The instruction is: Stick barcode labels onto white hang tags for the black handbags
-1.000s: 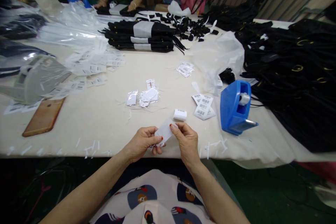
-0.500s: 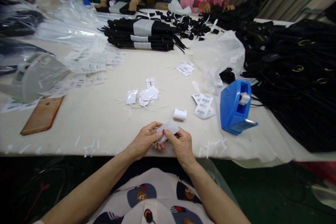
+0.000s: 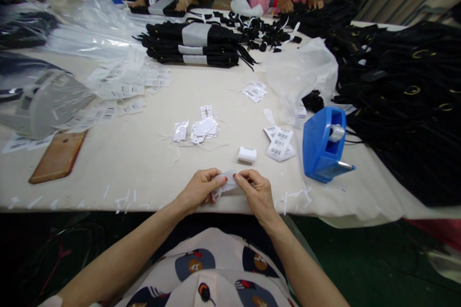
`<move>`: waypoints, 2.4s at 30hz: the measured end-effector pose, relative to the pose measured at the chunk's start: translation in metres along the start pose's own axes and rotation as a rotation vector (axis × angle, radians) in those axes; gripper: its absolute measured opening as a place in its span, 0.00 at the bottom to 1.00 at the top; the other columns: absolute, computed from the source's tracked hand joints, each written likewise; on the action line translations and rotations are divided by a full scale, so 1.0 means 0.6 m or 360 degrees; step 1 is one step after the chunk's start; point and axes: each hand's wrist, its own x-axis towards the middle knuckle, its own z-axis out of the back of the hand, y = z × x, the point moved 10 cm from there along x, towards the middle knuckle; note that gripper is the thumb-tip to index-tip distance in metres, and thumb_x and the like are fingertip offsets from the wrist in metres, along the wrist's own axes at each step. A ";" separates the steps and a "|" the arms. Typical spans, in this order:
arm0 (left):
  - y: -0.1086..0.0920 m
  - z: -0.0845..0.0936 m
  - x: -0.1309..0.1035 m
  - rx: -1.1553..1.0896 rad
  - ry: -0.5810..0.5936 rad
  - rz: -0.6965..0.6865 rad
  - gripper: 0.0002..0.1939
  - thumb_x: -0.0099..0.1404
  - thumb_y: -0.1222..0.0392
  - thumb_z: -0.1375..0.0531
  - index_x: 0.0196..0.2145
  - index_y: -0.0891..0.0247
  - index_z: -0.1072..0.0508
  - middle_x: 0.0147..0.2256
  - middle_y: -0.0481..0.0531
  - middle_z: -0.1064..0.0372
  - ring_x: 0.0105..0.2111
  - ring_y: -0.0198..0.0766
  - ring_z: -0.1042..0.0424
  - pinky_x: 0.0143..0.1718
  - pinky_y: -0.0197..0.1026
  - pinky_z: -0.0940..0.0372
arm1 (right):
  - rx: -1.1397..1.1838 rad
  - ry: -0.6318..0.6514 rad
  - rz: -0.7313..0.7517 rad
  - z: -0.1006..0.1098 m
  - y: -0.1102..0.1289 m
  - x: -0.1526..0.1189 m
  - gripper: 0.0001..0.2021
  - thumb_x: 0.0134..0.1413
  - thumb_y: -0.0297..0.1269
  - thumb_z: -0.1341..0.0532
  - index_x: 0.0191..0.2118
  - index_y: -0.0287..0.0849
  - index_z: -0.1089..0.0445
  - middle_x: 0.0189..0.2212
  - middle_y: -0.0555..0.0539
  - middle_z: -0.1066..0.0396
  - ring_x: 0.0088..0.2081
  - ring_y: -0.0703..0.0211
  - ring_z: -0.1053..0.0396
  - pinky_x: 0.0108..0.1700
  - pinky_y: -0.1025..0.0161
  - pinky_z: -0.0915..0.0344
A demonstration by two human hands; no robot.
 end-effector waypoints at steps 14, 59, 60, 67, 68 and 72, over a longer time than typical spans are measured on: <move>0.008 0.051 0.006 0.0539 -0.0073 0.0196 0.08 0.55 0.58 0.43 0.26 0.67 0.32 0.18 0.46 0.35 0.10 0.26 0.42 0.11 0.30 0.51 | -0.0009 -0.0199 -0.0203 0.031 -0.041 -0.011 0.14 0.45 0.47 0.41 0.23 0.39 0.32 0.19 0.53 0.38 0.25 0.64 0.42 0.29 0.66 0.45; -0.090 0.008 0.060 0.0154 -0.0423 -0.0549 0.09 0.44 0.58 0.35 0.20 0.65 0.29 0.23 0.45 0.39 0.24 0.30 0.41 0.26 0.33 0.45 | -0.1265 -0.0557 0.1196 0.034 0.073 -0.019 0.09 0.54 0.31 0.45 0.39 0.48 0.30 0.34 0.47 0.29 0.40 0.58 0.35 0.43 0.59 0.45; -0.093 0.010 0.056 0.0081 -0.0431 -0.0586 0.09 0.44 0.59 0.35 0.18 0.66 0.31 0.23 0.45 0.39 0.25 0.30 0.41 0.27 0.33 0.45 | -0.1172 -0.0559 0.1144 0.040 0.069 -0.018 0.10 0.54 0.31 0.45 0.40 0.47 0.30 0.35 0.46 0.30 0.40 0.57 0.34 0.44 0.58 0.44; -0.060 -0.012 0.042 -0.0215 -0.0128 -0.0333 0.11 0.47 0.57 0.36 0.22 0.67 0.32 0.17 0.42 0.42 0.15 0.24 0.49 0.15 0.30 0.55 | -0.0169 -0.0466 0.0469 0.069 0.025 -0.007 0.15 0.54 0.38 0.46 0.48 0.44 0.38 0.40 0.44 0.32 0.41 0.56 0.34 0.45 0.55 0.40; -0.057 -0.019 0.040 -0.0226 -0.0078 -0.0316 0.11 0.47 0.56 0.36 0.24 0.66 0.31 0.16 0.41 0.43 0.14 0.23 0.50 0.14 0.30 0.57 | -0.0110 -0.0379 0.0415 0.060 0.024 -0.005 0.17 0.53 0.39 0.44 0.49 0.44 0.38 0.39 0.45 0.31 0.41 0.57 0.34 0.45 0.56 0.40; -0.055 -0.042 0.030 -0.0175 0.0028 -0.0289 0.10 0.49 0.56 0.37 0.28 0.66 0.29 0.16 0.41 0.40 0.13 0.22 0.51 0.14 0.29 0.56 | 0.0031 -0.0278 0.0280 0.044 0.015 -0.002 0.17 0.46 0.39 0.39 0.45 0.44 0.35 0.37 0.47 0.32 0.38 0.58 0.36 0.43 0.58 0.39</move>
